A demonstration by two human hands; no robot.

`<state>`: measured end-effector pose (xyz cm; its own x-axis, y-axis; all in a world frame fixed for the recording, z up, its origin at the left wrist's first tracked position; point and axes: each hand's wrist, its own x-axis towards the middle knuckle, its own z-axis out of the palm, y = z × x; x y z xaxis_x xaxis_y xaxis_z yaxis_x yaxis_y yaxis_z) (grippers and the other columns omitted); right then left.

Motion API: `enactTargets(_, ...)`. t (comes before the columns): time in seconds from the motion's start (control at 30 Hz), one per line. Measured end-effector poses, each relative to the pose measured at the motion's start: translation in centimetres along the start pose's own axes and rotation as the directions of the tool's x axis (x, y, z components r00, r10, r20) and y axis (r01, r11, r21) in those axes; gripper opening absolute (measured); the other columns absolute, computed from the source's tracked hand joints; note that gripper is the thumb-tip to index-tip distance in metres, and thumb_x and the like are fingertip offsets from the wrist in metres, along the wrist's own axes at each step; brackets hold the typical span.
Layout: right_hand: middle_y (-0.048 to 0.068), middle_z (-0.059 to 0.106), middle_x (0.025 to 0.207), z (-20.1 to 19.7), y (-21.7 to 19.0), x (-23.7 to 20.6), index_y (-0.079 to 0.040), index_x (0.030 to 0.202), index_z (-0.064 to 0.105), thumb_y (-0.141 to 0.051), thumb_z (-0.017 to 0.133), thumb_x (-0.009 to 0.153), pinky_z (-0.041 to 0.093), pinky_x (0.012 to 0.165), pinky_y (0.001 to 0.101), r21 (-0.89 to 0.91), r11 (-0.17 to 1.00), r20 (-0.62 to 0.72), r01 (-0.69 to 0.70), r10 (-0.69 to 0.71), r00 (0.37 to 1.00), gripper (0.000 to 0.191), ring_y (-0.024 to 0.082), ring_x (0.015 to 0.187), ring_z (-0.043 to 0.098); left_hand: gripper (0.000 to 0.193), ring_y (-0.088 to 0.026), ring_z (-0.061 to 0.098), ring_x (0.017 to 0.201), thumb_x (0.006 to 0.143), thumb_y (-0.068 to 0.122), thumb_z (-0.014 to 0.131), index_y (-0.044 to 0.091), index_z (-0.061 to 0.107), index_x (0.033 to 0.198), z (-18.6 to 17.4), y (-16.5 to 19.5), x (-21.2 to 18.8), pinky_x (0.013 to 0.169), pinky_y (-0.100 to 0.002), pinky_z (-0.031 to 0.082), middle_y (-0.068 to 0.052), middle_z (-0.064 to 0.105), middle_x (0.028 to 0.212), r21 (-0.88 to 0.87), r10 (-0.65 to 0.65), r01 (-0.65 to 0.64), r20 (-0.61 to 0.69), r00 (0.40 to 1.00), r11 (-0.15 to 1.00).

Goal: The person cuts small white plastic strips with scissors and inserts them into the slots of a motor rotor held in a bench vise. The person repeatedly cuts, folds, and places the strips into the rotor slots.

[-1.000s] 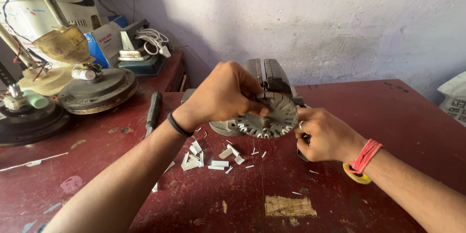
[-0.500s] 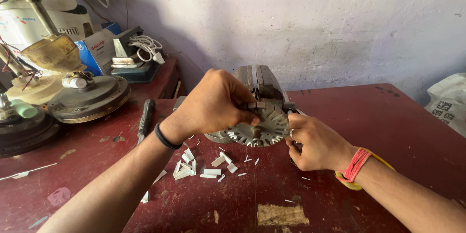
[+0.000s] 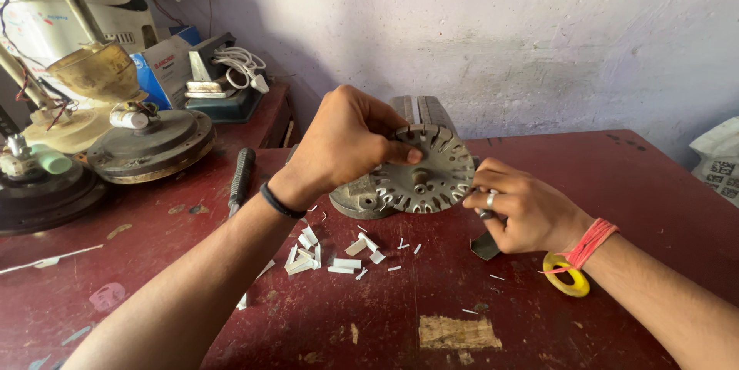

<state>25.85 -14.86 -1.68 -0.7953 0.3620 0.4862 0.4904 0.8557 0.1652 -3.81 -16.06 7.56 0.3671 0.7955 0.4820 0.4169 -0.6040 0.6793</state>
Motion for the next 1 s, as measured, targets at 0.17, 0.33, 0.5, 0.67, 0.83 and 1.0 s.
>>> enactTargets(0.17,0.008,0.072,0.091,0.2,1.1,-0.3,-0.001,0.091,0.074,0.004,0.075,0.087,0.058,0.065,0.0253,0.053,0.995,-0.286,0.079,-0.061,0.956,0.007,0.014,0.075,0.069,0.026,-0.011,0.074,0.064,0.07,0.015,0.09,0.007,0.083,0.093,-0.2,0.1,0.1,0.06,-0.026,0.061,-0.007,0.082,0.082,-0.029,0.008,-0.008,-0.021,1.0,1.0)
enactTargets(0.33,0.007,0.073,0.088,0.9,1.5,-0.2,-0.001,0.102,0.072,-0.003,0.073,0.091,0.059,0.057,0.0293,0.173,0.937,-0.362,-0.304,0.347,0.865,0.012,0.013,0.073,0.07,0.027,-0.009,0.074,0.064,0.069,0.016,0.091,0.007,0.082,0.093,-0.2,0.4,-0.2,0.06,-0.025,0.06,-0.006,0.081,0.081,-0.015,0.014,-0.015,-0.023,1.0,1.0)
enactTargets(0.5,0.005,0.07,0.081,1.3,4.1,1.7,-0.003,0.105,0.072,-0.009,0.065,0.101,0.05,0.062,0.0272,0.362,0.847,-0.286,-0.39,0.499,0.818,0.01,0.01,0.073,0.062,0.025,-0.011,0.074,0.063,0.071,0.018,0.09,0.008,0.083,0.093,0.1,0.5,-0.3,0.059,-0.027,0.059,-0.006,0.081,0.08,0.066,0.044,-0.043,-0.019,0.999,0.997)
enactTargets(0.67,0.0,0.065,0.072,1.8,5.7,3.7,-0.002,0.092,0.068,-0.011,0.065,0.103,0.042,0.056,0.0253,0.505,0.751,-0.257,-0.426,0.602,0.756,0.015,0.006,0.064,0.054,0.029,-0.011,0.075,0.067,0.07,0.02,0.092,0.006,0.082,0.094,0.7,0.3,-0.4,0.063,-0.027,0.061,-0.006,0.081,0.081,0.087,0.07,-0.066,-0.053,0.996,0.994)
enactTargets(0.83,0.0,0.06,0.065,1.9,5.3,4.5,0.0,0.092,0.067,-0.011,0.064,0.102,0.036,0.051,0.0279,0.474,0.741,-0.263,-0.475,0.634,0.727,0.015,0.007,0.058,0.047,0.029,-0.01,0.077,0.069,0.07,0.019,0.091,0.006,0.082,0.095,0.7,0.0,-0.4,0.066,-0.026,0.063,-0.007,0.081,0.083,0.085,0.075,-0.071,-0.055,0.996,0.994)
enactTargets(1.0,0.004,0.061,0.066,2.0,3.8,4.9,0.002,0.091,0.065,-0.017,0.063,0.105,0.038,0.052,0.0293,0.339,0.854,-0.4,-0.395,0.511,0.761,0.024,0.008,0.059,0.051,0.025,-0.009,0.077,0.067,0.071,0.016,0.09,0.007,0.082,0.094,-0.4,-0.2,-0.7,0.063,-0.026,0.064,-0.005,0.081,0.083,0.061,0.093,-0.091,-0.021,0.995,0.994)
